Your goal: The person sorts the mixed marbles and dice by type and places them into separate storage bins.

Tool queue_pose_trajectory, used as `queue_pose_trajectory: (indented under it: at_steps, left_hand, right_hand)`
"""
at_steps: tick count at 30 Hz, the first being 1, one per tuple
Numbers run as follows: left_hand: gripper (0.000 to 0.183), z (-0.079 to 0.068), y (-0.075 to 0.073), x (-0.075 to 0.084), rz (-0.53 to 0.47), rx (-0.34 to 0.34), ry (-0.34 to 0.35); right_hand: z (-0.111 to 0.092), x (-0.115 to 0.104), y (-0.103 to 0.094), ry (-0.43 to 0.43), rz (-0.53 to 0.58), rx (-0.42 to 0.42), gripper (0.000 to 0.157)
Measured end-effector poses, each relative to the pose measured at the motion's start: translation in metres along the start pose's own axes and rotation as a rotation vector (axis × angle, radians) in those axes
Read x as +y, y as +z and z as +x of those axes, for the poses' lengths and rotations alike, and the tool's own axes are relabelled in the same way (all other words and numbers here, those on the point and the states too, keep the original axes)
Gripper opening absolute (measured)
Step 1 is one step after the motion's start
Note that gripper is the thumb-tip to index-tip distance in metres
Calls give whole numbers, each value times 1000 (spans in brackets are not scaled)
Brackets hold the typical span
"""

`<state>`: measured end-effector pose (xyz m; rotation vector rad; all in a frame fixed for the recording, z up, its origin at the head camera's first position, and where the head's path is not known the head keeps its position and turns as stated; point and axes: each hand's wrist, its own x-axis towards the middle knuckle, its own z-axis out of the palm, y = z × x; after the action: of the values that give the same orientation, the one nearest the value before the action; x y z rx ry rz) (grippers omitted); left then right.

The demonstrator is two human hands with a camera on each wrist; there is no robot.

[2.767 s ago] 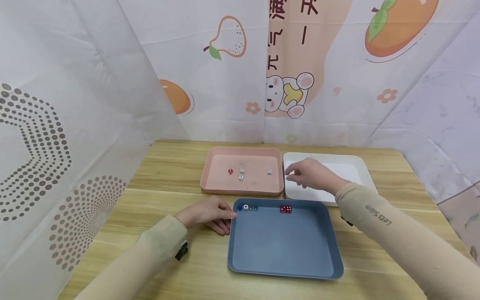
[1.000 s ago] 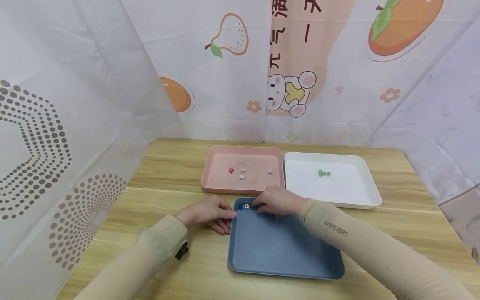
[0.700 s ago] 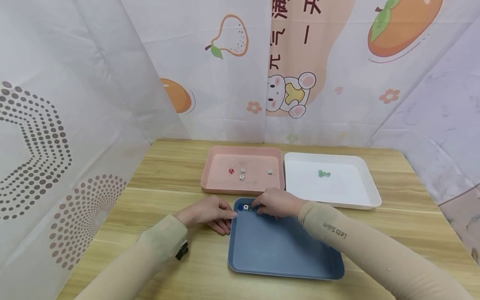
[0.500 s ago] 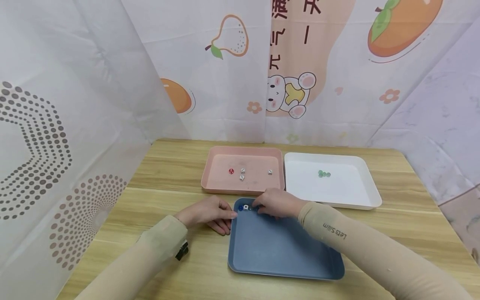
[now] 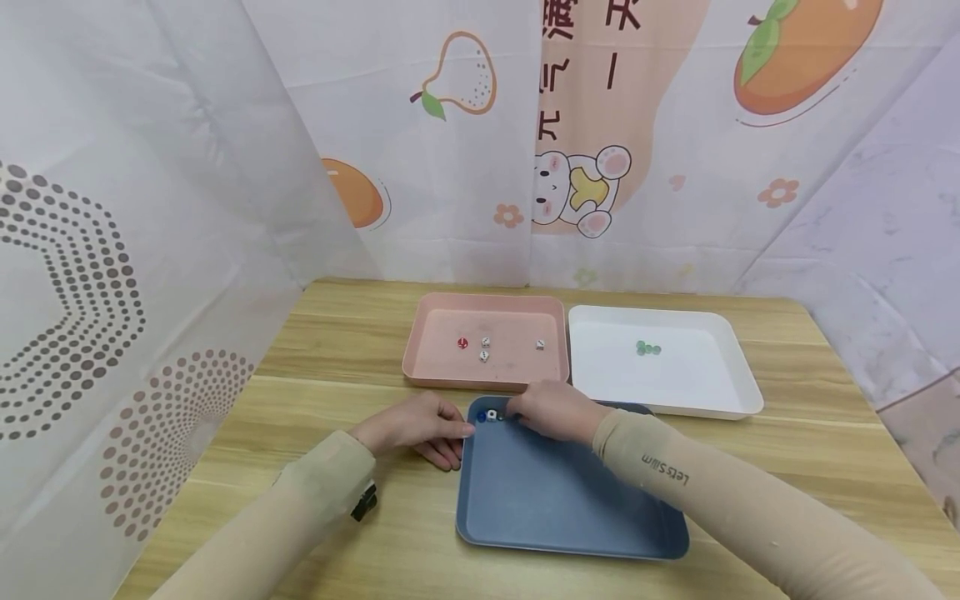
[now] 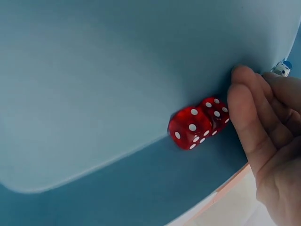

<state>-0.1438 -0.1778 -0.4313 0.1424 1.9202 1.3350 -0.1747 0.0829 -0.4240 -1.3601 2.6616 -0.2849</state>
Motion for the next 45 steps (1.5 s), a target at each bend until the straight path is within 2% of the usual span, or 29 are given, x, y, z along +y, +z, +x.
queue_pose_trajectory:
  at_steps: [7, 14, 18, 24, 29, 33, 37, 45]
  left_hand:
    - [31, 1, 0, -1, 1, -1, -2]
    - [32, 0, 0, 0, 4, -3, -1]
    - [32, 0, 0, 0, 5, -1, -1]
    - [30, 0, 1, 0, 4, 1, -1]
    - [29, 0, 1, 0, 3, -2, 4]
    - [29, 0, 1, 0, 6, -1, 6]
    - [29, -1, 1, 1, 10, 0, 8]
    - [29, -3, 3, 1, -6, -1, 4]
  right_hand:
    - [-5, 2, -3, 9, 34, -12, 16]
    - [-10, 8, -13, 110, 297, -84, 17]
    - [-14, 15, -21, 135, 387, -97, 18]
    - [-24, 33, -32, 130, 445, -53, 16]
    - [-36, 50, -39, 173, 475, -4, 14]
    - [-47, 64, -44, 226, 484, 35, 17]
    - [-58, 78, -49, 316, 523, 51, 22]
    - [-77, 109, -52, 463, 564, 84, 21]
